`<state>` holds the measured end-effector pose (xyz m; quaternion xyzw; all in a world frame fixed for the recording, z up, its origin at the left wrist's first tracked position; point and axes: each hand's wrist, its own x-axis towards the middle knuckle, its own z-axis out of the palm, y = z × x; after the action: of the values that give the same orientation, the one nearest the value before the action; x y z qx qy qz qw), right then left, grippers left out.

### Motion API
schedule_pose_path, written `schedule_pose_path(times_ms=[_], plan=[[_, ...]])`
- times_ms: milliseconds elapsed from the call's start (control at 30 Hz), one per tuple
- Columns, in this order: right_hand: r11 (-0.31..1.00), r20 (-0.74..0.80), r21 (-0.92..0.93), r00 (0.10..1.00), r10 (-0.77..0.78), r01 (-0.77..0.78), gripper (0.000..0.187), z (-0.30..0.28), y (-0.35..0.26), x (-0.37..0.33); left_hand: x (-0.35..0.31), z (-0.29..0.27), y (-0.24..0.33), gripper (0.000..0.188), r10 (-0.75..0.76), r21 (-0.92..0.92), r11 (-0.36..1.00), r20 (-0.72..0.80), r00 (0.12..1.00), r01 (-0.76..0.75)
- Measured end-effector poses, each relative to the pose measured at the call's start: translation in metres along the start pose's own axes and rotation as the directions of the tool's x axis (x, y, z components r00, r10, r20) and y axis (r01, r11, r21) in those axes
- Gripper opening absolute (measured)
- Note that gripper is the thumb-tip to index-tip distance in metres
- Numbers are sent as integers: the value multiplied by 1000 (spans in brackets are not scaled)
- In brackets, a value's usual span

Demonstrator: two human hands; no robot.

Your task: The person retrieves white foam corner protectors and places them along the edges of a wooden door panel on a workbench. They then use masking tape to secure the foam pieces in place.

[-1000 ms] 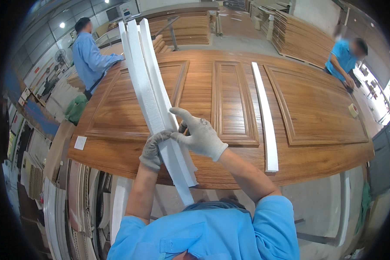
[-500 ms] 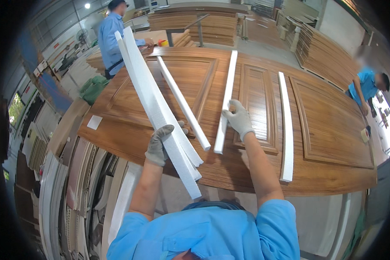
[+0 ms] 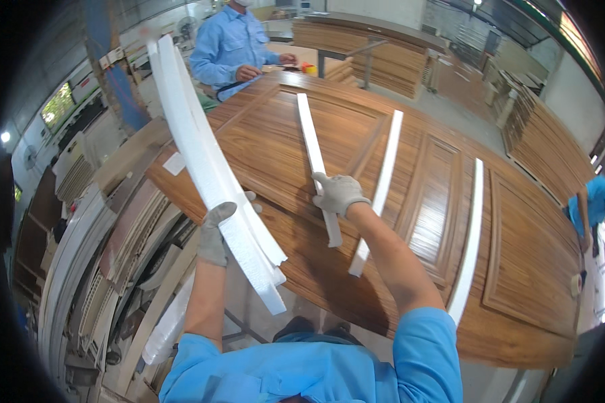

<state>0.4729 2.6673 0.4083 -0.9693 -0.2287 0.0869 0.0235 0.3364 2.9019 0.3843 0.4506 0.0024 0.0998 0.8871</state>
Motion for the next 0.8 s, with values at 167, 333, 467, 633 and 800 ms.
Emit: schedule_pose_path(times_ms=[167, 333, 467, 633, 800], plan=[[972, -83, 234, 997, -12, 31, 51, 1, -28, 55, -17, -52, 49, 64, -20, -69, 998, -156, 987, 9], [804, -243, 578, 970, 1, 144, 49, -30, -114, 161, 0, -112, 101, 65, 51, 45, 998, -153, 987, -44], [782, -320, 583, 947, -28, 220, 55, -44, -195, 262, 16, -147, 130, 66, 95, 93, 993, -213, 972, -76], [795, -261, 571, 963, -63, 206, 58, -34, -260, 348, 28, -181, 139, 65, 67, -25, 997, -255, 965, -76], [787, -6, 614, 997, -72, 61, 54, -11, -291, 383, 36, -193, 144, 63, 78, -66, 993, -277, 958, -100]])
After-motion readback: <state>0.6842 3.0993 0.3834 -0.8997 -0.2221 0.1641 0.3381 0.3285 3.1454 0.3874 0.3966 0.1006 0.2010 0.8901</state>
